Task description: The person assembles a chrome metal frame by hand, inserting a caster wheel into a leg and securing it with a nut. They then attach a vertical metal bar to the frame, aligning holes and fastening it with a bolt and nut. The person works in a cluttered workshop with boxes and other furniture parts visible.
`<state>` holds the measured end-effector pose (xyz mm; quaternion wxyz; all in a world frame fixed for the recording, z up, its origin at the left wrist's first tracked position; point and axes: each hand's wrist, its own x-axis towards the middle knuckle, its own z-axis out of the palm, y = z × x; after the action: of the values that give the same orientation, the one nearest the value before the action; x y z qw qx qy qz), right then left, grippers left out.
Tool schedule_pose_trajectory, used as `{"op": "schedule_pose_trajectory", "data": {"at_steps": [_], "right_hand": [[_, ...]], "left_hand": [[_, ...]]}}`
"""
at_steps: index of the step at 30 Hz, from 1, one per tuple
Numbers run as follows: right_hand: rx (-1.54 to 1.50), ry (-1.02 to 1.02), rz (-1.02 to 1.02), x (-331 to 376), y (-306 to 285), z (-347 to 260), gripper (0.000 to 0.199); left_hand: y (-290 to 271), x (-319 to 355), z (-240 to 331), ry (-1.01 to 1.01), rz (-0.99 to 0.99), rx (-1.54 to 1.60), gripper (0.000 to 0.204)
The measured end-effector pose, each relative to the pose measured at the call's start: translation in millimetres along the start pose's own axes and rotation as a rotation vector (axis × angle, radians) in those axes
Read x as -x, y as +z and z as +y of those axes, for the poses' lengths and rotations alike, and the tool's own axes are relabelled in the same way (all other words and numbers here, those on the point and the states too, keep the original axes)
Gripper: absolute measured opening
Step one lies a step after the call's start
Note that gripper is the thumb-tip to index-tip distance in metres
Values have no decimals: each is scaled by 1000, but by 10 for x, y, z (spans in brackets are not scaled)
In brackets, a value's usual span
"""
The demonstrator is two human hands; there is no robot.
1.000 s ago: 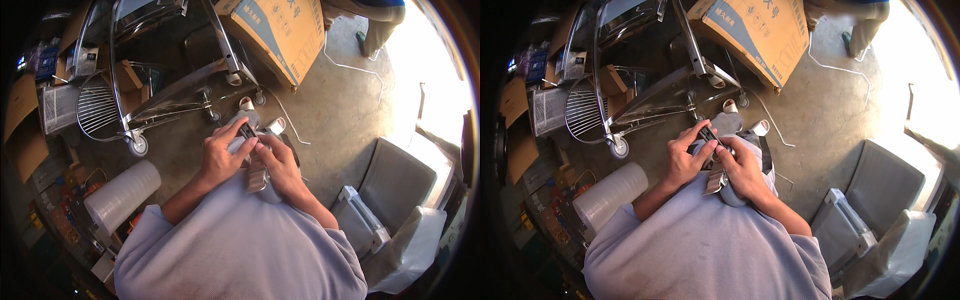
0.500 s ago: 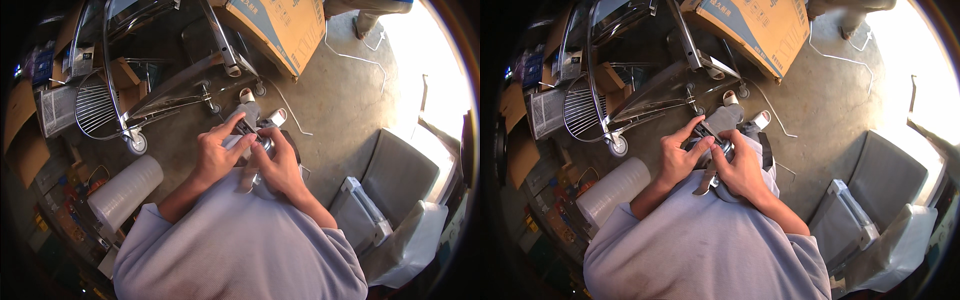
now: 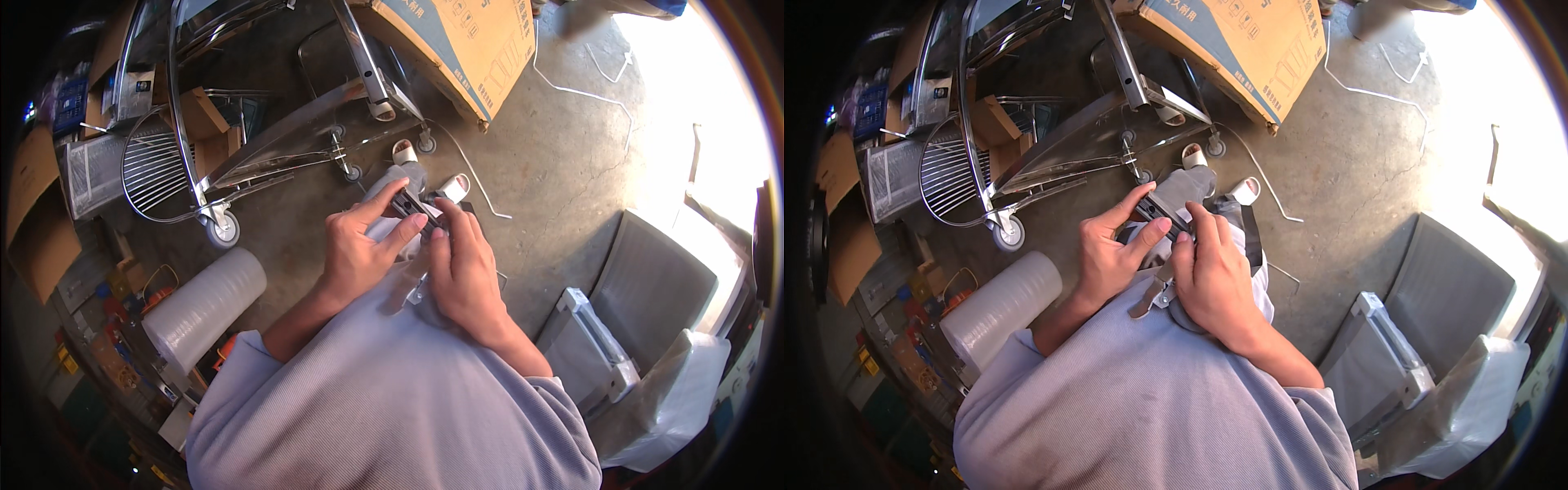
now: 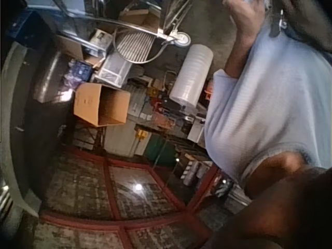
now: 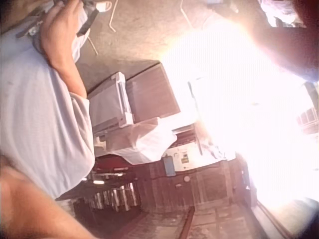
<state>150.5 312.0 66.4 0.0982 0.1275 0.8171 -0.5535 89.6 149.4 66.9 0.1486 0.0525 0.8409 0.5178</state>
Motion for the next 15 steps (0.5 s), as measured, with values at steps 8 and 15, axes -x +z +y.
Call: {"op": "schedule_pose_trajectory", "data": {"at_steps": [8,15], "right_hand": [[67,-42,9,-17,-1,-92,37],[-147,-53,3,-64,89,24,48]], "left_hand": [[-52,23,-10,55,-13,-96,48],[131,128,-113,-118,-52,321,56]]}}
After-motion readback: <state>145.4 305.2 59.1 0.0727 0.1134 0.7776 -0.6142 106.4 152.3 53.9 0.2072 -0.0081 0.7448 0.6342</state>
